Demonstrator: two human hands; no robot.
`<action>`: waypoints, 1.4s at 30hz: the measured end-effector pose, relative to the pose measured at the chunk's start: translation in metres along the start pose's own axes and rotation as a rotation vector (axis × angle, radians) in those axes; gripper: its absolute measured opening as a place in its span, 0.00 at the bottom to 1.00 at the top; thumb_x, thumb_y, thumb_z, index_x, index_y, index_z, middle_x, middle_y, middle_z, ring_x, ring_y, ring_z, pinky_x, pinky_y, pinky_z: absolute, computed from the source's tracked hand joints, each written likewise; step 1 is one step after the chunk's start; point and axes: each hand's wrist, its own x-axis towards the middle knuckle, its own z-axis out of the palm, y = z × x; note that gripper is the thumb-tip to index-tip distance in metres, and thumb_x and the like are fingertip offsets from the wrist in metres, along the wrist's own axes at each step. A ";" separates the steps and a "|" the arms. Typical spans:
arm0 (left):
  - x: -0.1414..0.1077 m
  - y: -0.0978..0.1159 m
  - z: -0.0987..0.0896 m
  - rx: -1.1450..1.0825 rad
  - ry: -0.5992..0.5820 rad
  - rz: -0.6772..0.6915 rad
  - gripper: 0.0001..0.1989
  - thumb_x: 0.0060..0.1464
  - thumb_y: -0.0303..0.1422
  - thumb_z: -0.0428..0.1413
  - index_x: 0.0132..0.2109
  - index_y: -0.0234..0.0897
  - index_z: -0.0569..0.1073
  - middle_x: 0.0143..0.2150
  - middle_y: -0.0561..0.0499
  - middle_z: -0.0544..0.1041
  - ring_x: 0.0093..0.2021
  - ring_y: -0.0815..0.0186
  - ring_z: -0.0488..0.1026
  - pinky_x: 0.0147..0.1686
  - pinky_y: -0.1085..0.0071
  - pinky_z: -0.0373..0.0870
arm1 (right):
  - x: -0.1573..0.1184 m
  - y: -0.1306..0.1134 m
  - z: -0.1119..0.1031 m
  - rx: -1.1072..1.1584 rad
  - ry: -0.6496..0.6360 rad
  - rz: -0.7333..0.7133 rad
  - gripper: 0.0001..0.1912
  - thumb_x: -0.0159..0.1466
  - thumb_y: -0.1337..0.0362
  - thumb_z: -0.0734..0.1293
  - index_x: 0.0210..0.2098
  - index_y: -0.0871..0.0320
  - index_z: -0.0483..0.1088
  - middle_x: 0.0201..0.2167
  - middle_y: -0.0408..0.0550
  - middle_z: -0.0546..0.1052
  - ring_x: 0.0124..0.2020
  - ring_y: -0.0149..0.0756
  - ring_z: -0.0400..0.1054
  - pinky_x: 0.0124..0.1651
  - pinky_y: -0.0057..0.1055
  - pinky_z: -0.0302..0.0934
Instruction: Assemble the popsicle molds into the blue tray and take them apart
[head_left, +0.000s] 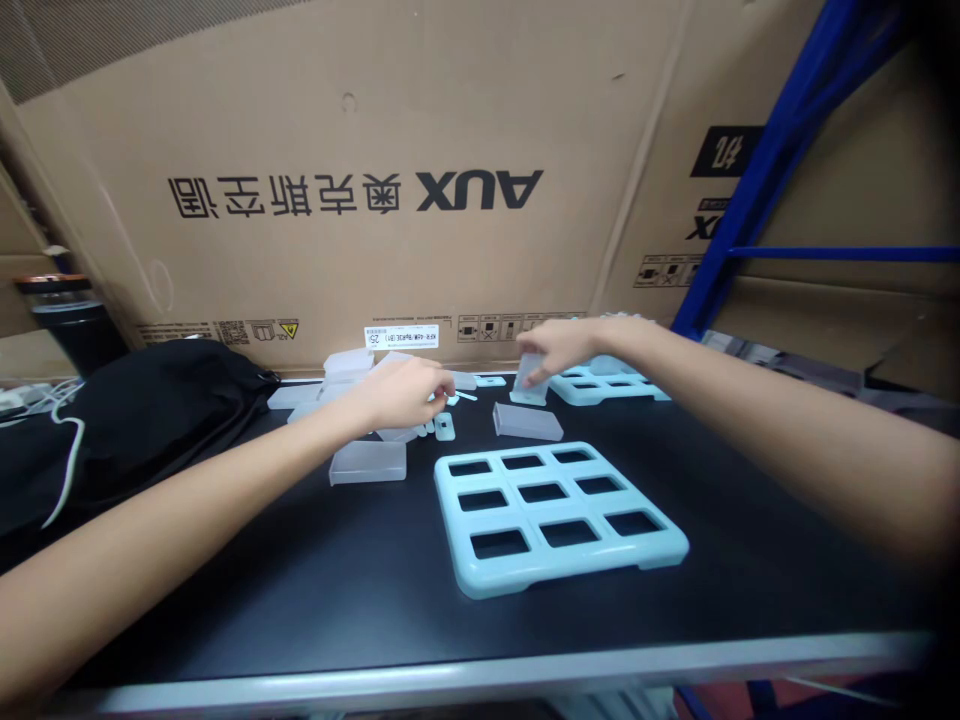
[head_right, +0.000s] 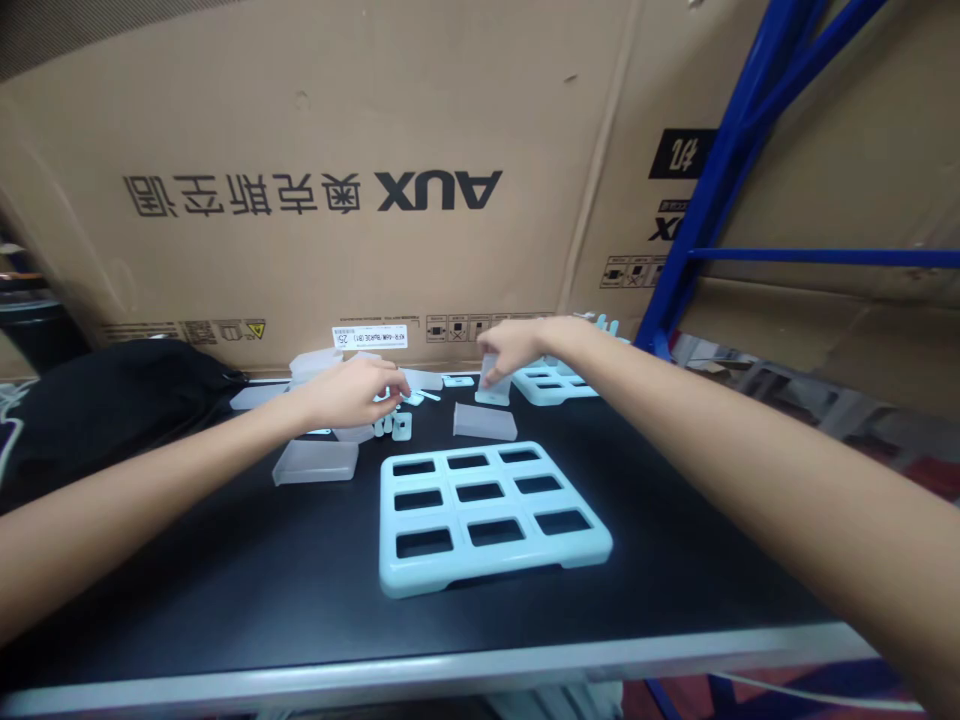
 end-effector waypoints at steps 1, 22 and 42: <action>0.006 -0.001 0.003 0.028 -0.015 -0.013 0.13 0.57 0.29 0.49 0.43 0.39 0.77 0.41 0.47 0.78 0.38 0.61 0.74 0.33 0.68 0.65 | 0.000 0.003 0.006 -0.003 -0.017 -0.003 0.25 0.51 0.49 0.72 0.43 0.57 0.70 0.43 0.54 0.76 0.44 0.51 0.71 0.41 0.40 0.63; 0.056 0.005 0.037 -0.166 0.094 -0.106 0.14 0.68 0.37 0.37 0.53 0.41 0.62 0.37 0.49 0.75 0.32 0.64 0.70 0.33 0.67 0.66 | -0.065 0.010 0.044 0.769 0.650 0.156 0.30 0.58 0.43 0.66 0.52 0.54 0.60 0.39 0.54 0.75 0.37 0.46 0.72 0.35 0.40 0.67; 0.063 0.023 0.003 -0.937 0.280 -0.006 0.08 0.57 0.23 0.49 0.41 0.38 0.59 0.45 0.47 0.69 0.42 0.66 0.69 0.43 0.64 0.69 | -0.051 -0.023 0.065 1.226 0.626 -0.147 0.21 0.55 0.48 0.72 0.38 0.54 0.64 0.37 0.45 0.73 0.38 0.40 0.71 0.44 0.41 0.67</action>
